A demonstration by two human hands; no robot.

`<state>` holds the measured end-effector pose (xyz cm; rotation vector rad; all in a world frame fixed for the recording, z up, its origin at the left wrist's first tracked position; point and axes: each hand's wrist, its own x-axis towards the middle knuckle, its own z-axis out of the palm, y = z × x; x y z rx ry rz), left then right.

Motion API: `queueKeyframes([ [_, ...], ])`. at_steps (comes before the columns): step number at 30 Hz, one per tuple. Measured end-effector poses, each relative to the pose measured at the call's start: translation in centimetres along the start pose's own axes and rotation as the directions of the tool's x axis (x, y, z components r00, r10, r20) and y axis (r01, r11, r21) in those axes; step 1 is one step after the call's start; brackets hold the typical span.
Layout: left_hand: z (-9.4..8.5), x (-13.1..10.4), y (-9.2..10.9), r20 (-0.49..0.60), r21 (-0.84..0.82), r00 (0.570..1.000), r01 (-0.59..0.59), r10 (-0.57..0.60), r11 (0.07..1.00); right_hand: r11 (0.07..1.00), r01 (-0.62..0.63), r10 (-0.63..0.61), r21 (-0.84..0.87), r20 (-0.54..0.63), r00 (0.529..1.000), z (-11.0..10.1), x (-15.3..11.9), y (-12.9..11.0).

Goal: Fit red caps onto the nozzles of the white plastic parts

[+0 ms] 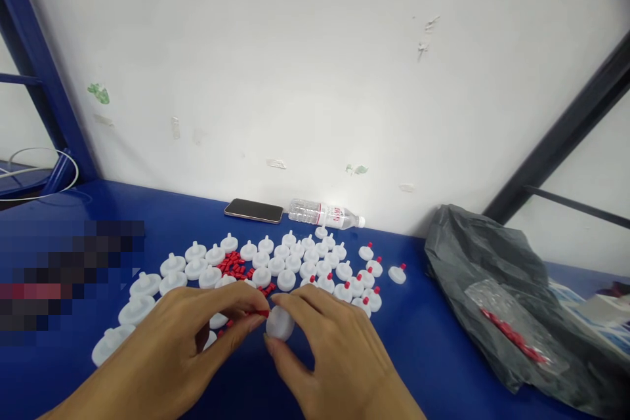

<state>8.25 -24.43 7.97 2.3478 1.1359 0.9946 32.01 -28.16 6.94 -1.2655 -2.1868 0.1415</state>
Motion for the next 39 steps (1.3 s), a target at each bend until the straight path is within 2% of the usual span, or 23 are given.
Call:
queueKeyframes([
  [4, 0.2, 0.0, 0.3, -0.111, 0.015, 0.994, -0.007, 0.009, 1.000, 0.999, 0.032, -0.034, -0.025, -0.071, 0.997, -0.2, 0.1, 0.4],
  [10, 0.4, 0.3, 0.6, -0.195, 0.180, 0.968, -0.124, 0.159, 0.976, 0.997, 0.078, -0.078, -0.001, -0.175, 0.982, -0.6, 0.3, 0.6],
  [13, 0.8, 0.0, 0.0, -0.157, 0.259, 0.972, -0.130, 0.174, 0.957, 0.996, 0.077, -0.069, 0.036, -0.185, 0.980, -0.4, 0.4, 0.7],
  [17, 1.5, -1.5, -1.0, -0.068, 0.273, 0.986, -0.127, 0.151, 0.954, 0.988, 0.094, -0.070, 0.124, -0.183, 0.981, -0.3, 0.4, 0.6],
  [21, 1.8, -2.9, -1.7, -0.108, 0.290, 0.981, -0.124, 0.161, 0.949, 0.964, 0.176, -0.121, 0.197, -0.259, 0.958, -0.8, 0.7, 0.1],
  [26, 1.7, -3.9, -2.6, -0.095, 0.238, 0.980, -0.146, 0.173, 0.960, 0.941, 0.251, -0.163, 0.228, -0.344, 0.925, -1.5, 1.1, -0.8],
  [35, 1.9, -4.2, -2.7, -0.114, 0.186, 0.981, -0.137, 0.160, 0.973, 0.936, 0.258, -0.166, 0.241, -0.345, 0.924, -1.7, 1.2, -1.2],
  [39, 2.0, -5.0, -3.1, -0.079, 0.191, 0.992, -0.079, 0.096, 0.978, 0.933, 0.267, -0.173, 0.243, -0.348, 0.921, -1.7, 1.2, -1.3],
])
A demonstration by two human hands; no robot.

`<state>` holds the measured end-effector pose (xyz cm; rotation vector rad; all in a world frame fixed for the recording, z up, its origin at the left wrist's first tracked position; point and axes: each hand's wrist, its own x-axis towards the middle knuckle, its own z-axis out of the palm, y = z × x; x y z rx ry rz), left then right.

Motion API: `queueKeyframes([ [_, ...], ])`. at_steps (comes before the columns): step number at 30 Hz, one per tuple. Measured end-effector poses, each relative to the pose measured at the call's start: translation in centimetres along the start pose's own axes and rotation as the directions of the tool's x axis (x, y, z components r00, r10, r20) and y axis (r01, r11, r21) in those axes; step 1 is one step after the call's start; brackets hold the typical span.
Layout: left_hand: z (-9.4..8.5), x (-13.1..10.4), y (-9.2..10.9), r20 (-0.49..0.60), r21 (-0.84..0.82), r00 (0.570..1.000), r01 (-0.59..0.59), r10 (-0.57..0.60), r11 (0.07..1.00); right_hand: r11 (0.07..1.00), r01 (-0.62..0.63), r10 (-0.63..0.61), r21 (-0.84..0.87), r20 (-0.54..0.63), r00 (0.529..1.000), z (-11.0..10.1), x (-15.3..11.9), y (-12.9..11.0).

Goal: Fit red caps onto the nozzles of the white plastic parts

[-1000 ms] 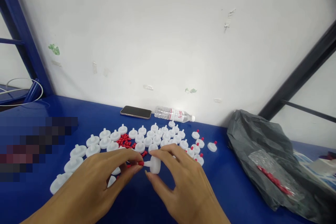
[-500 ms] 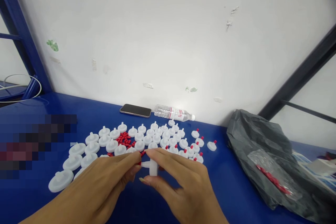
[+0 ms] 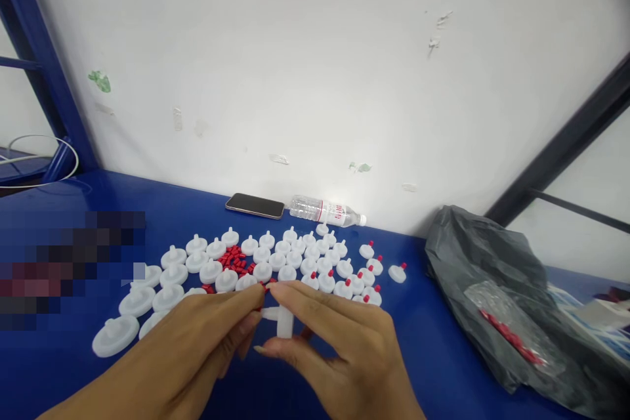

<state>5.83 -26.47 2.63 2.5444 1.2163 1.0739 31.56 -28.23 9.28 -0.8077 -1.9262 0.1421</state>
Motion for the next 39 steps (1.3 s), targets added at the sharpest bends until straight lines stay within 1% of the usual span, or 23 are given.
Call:
queueKeyframes([
  [3, 0.0, -0.7, 0.0, -0.012, -0.008, 0.999, 0.035, -0.035, 0.999, 1.000, 0.005, -0.004, 0.014, -0.008, 1.000, 0.0, 0.0, -0.1],
  [6, -0.1, -0.5, 0.4, -0.038, -0.040, 0.997, 0.061, -0.062, 0.997, 1.000, 0.016, -0.016, 0.000, -0.030, 0.999, 0.1, 0.2, -0.2],
  [7, -0.2, -0.2, 0.6, -0.026, -0.053, 0.997, 0.070, -0.072, 0.996, 1.000, 0.021, -0.021, -0.004, -0.039, 0.999, 0.2, 0.3, -0.3],
  [11, -0.7, 1.2, 1.4, 0.096, -0.121, 0.991, 0.110, -0.099, 0.987, 0.999, 0.039, -0.039, 0.002, -0.062, 0.997, 0.5, 0.6, -0.7],
  [12, -0.8, 1.5, 1.5, 0.110, -0.132, 0.989, 0.110, -0.096, 0.985, 0.999, 0.041, -0.041, 0.001, -0.065, 0.997, 0.6, 0.6, -0.8],
  [14, -0.9, 1.6, 1.6, 0.098, -0.141, 0.992, 0.094, -0.081, 0.985, 0.999, 0.047, -0.048, -0.015, -0.060, 0.997, 0.7, 0.5, -0.8],
  [17, -0.8, 1.3, 1.6, 0.053, -0.122, 0.996, 0.075, -0.069, 0.990, 0.998, 0.037, -0.039, -0.052, -0.035, 0.999, 0.8, 0.1, -0.5],
  [20, -0.6, 1.3, 1.4, -0.010, -0.044, 0.999, 0.047, -0.048, 0.998, 0.994, -0.030, 0.033, -0.104, 0.021, 0.999, 0.5, -0.6, 0.0],
  [22, -0.3, 1.7, 1.4, -0.031, 0.016, 0.999, -0.026, 0.026, 1.000, 0.984, -0.093, 0.109, -0.154, 0.095, 0.990, 0.3, -1.0, 0.3],
  [24, -0.2, 2.1, 1.5, 0.001, 0.053, 0.996, -0.087, 0.087, 0.995, 0.970, -0.154, 0.189, -0.190, 0.180, 0.965, 0.2, -1.2, 0.5],
  [25, -0.3, 2.3, 1.5, 0.026, 0.060, 0.996, -0.089, 0.087, 0.994, 0.962, -0.182, 0.225, -0.204, 0.213, 0.951, 0.2, -1.3, 0.5],
  [27, -0.6, 2.5, 1.3, 0.067, 0.069, 0.998, -0.022, 0.017, 0.997, 0.943, -0.239, 0.293, -0.231, 0.241, 0.925, 0.4, -1.3, 0.6],
  [29, -1.3, 2.7, 1.0, 0.089, 0.073, 0.992, 0.083, -0.089, 0.994, 0.919, -0.286, 0.349, -0.271, 0.224, 0.910, 0.7, -1.2, 0.6],
  [31, -2.3, 3.0, 0.7, 0.098, 0.075, 0.984, 0.139, -0.146, 0.987, 0.902, -0.304, 0.374, -0.307, 0.206, 0.904, 1.0, -1.2, 0.7],
  [34, -3.8, 3.4, 0.6, 0.078, 0.099, 0.987, 0.131, -0.139, 0.986, 0.892, -0.299, 0.380, -0.339, 0.202, 0.903, 1.2, -1.4, 0.8],
  [36, -4.5, 3.6, 0.6, 0.066, 0.152, 0.987, 0.137, -0.148, 0.979, 0.881, -0.317, 0.400, -0.352, 0.195, 0.895, 1.3, -1.4, 0.9],
  [39, -4.7, 3.1, 0.0, 0.070, 0.244, 0.979, 0.171, -0.194, 0.955, 0.849, -0.374, 0.470, -0.374, 0.210, 0.857, 1.2, -1.3, 0.9],
])
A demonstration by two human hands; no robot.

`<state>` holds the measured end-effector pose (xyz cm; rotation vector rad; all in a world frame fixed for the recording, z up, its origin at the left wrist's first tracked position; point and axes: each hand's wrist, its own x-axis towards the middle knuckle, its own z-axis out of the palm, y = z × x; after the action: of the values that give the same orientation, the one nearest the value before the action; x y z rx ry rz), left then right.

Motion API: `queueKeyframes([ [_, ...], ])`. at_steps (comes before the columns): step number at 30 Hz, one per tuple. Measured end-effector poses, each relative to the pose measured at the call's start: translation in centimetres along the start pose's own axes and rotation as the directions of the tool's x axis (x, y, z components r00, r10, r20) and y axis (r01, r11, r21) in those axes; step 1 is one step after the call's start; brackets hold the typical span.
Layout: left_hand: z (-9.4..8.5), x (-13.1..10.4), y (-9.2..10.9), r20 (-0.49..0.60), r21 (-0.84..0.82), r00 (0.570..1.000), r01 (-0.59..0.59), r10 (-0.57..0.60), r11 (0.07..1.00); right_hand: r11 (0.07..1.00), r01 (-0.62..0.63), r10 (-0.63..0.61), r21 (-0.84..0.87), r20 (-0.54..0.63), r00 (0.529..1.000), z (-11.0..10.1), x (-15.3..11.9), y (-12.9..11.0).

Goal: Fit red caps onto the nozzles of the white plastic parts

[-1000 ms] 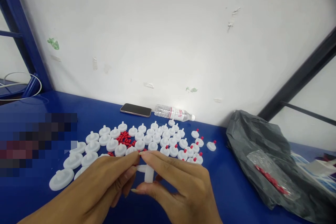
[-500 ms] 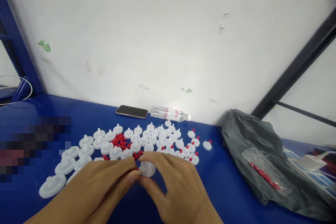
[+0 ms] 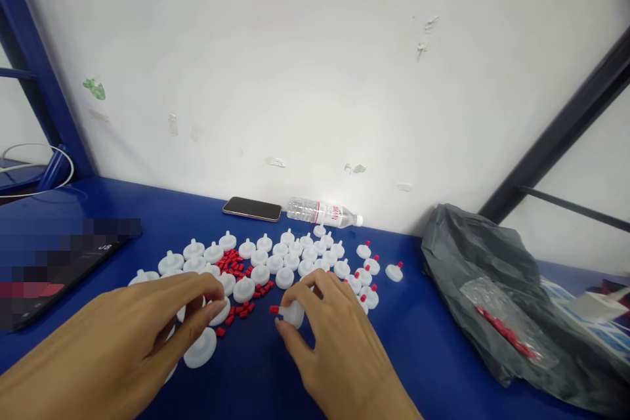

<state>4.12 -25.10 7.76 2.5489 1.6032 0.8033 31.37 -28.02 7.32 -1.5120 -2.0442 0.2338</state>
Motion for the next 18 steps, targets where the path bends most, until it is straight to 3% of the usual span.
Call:
queueKeyframes([
  [8, 3.0, -1.9, -4.0, 0.109, 0.143, 0.992, 0.053, -0.069, 0.988, 0.981, -0.140, 0.173, -0.134, 0.274, 0.946, -0.7, 0.4, -0.6],
  [13, 3.6, -2.0, -3.8, 0.146, 0.197, 0.986, 0.051, -0.081, 0.979, 0.955, -0.200, 0.269, -0.219, 0.359, 0.894, -1.1, 0.7, -1.1],
  [18, 3.6, -1.9, -3.6, 0.143, 0.191, 0.985, 0.072, -0.101, 0.979, 0.959, -0.223, 0.273, -0.177, 0.349, 0.896, -1.3, 0.9, -1.2],
])
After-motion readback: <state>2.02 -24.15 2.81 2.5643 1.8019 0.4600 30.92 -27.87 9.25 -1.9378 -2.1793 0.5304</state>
